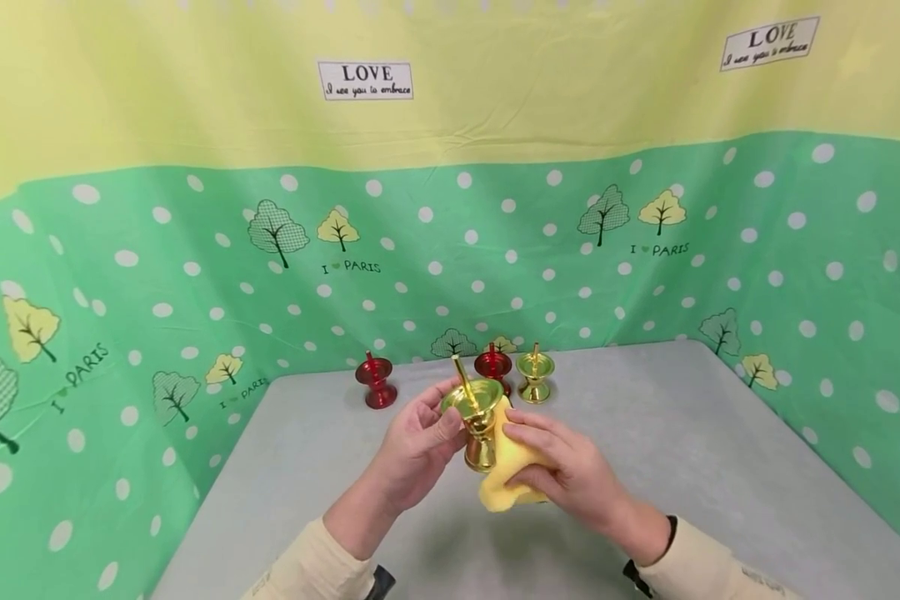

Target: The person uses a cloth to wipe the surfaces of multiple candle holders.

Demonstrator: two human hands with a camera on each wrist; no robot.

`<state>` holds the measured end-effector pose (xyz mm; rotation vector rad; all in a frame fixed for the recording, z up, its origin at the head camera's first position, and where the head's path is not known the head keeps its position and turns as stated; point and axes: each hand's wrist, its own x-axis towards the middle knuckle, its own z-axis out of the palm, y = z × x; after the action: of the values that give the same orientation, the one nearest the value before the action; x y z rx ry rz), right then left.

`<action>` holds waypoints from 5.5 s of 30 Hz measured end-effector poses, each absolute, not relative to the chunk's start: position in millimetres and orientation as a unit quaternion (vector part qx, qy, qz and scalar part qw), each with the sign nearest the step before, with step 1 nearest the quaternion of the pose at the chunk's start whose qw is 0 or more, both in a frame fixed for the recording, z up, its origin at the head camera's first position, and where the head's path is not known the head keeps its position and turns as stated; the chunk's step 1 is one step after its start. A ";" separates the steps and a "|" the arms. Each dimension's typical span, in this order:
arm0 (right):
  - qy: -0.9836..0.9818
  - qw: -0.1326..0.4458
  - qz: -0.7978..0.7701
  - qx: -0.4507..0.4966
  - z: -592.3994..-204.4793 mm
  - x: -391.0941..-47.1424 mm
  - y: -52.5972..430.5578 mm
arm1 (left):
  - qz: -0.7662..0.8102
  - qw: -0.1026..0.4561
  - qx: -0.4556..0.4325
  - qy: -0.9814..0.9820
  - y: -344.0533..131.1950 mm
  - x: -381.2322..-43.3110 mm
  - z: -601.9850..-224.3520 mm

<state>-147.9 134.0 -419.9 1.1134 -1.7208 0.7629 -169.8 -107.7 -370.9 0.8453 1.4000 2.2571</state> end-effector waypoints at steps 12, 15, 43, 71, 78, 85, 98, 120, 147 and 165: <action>-0.651 0.632 0.087 0.412 -394.6 -138.2 126.3 | 0.715 0.126 0.215 0.653 -101.9 -168.9 -362.7; -0.621 0.663 0.043 0.417 -391.3 -138.7 123.5 | 0.722 0.111 0.179 0.659 -95.2 -164.3 -360.3; -0.780 0.245 0.372 0.439 -393.9 -148.8 155.1 | 0.731 0.166 0.293 0.594 -120.5 -174.0 -363.7; -0.789 -0.192 0.568 0.130 -399.5 -161.0 254.4 | 0.555 -0.078 0.006 0.828 -86.3 -296.7 -431.8; -0.793 -0.184 0.567 0.129 -400.4 -156.5 266.6 | 0.547 -0.086 -0.064 0.830 -82.0 -320.9 -449.8; -0.795 -0.186 0.562 0.132 -405.5 -154.9 276.3 | 0.558 -0.089 -0.090 0.820 -83.7 -332.7 -464.5; -0.776 -0.202 0.578 0.150 -408.6 -159.3 276.2 | 0.541 -0.097 -0.077 0.832 -87.2 -331.9 -468.9; -0.771 -0.196 0.590 0.140 -403.8 -152.7 287.0 | 0.486 -0.041 -0.070 0.870 -217.1 -316.9 -456.2; -0.759 -0.192 0.603 0.152 -415.5 -150.1 284.5 | 0.558 -0.059 -0.082 0.823 -217.1 -358.2 -480.1; -0.791 -0.131 0.590 0.095 -404.3 -153.6 266.7 | 0.418 -0.038 0.099 0.902 -188.1 -270.4 -419.2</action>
<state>-153.6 266.7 -404.3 0.3251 -2.7156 2.0256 -270.4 -188.1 -419.2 0.3187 2.9052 1.3463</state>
